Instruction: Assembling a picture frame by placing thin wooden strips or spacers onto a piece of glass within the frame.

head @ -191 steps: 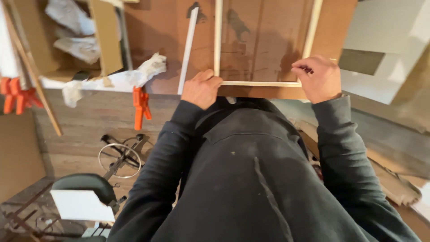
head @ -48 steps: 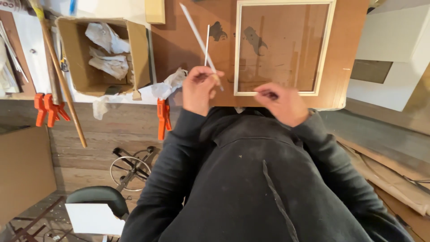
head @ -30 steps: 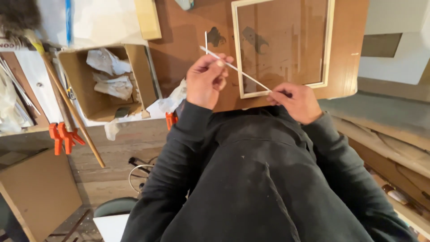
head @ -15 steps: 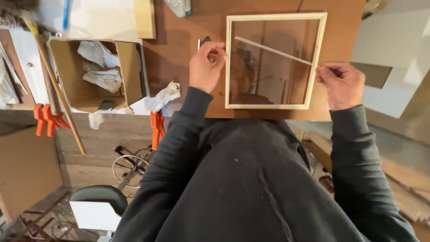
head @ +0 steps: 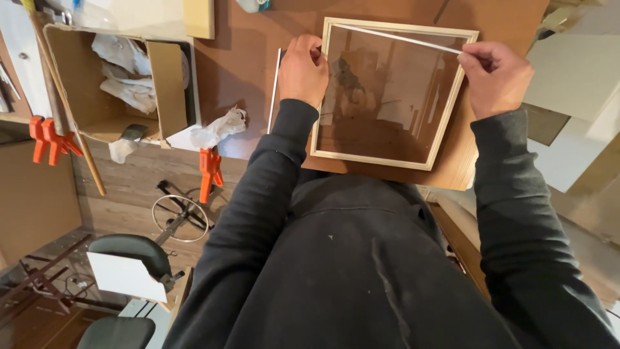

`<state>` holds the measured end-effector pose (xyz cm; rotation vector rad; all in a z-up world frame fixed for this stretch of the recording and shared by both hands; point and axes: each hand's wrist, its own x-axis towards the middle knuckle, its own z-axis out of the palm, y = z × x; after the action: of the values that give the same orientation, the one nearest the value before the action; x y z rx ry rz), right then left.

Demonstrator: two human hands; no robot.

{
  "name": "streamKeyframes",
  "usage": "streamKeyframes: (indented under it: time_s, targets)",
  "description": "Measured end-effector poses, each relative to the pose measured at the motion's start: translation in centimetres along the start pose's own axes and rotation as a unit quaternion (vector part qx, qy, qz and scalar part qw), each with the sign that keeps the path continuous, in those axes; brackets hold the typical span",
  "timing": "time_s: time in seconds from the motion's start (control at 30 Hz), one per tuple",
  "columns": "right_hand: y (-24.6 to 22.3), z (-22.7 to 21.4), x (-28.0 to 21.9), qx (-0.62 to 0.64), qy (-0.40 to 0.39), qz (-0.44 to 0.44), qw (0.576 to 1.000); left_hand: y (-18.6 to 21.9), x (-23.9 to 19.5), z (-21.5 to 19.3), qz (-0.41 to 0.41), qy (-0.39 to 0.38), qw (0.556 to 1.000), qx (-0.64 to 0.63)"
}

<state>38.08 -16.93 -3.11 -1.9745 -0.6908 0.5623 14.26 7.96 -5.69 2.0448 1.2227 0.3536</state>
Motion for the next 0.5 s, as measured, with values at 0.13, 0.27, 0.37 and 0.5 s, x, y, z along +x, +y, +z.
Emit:
streamKeyframes:
  time_s: [0.13,0.27,0.37,0.5]
  targets:
    - [-0.1,0.0,0.9,-0.037,-0.016,-0.032,0.999,0.1,-0.1,0.2,-0.006,0.005,1.000,0.001]
    - [-0.1,0.0,1.6,-0.050,-0.031,-0.048,0.997,0.0,-0.2,0.4,0.008,0.014,1.000,-0.002]
    - [0.2,0.1,2.0,-0.049,-0.032,-0.044,0.997,0.4,-0.3,0.0,0.012,0.010,1.000,0.006]
    - [0.2,0.0,2.2,-0.068,-0.032,-0.049,0.996,1.8,-0.2,-1.0,0.083,-0.023,0.995,0.053]
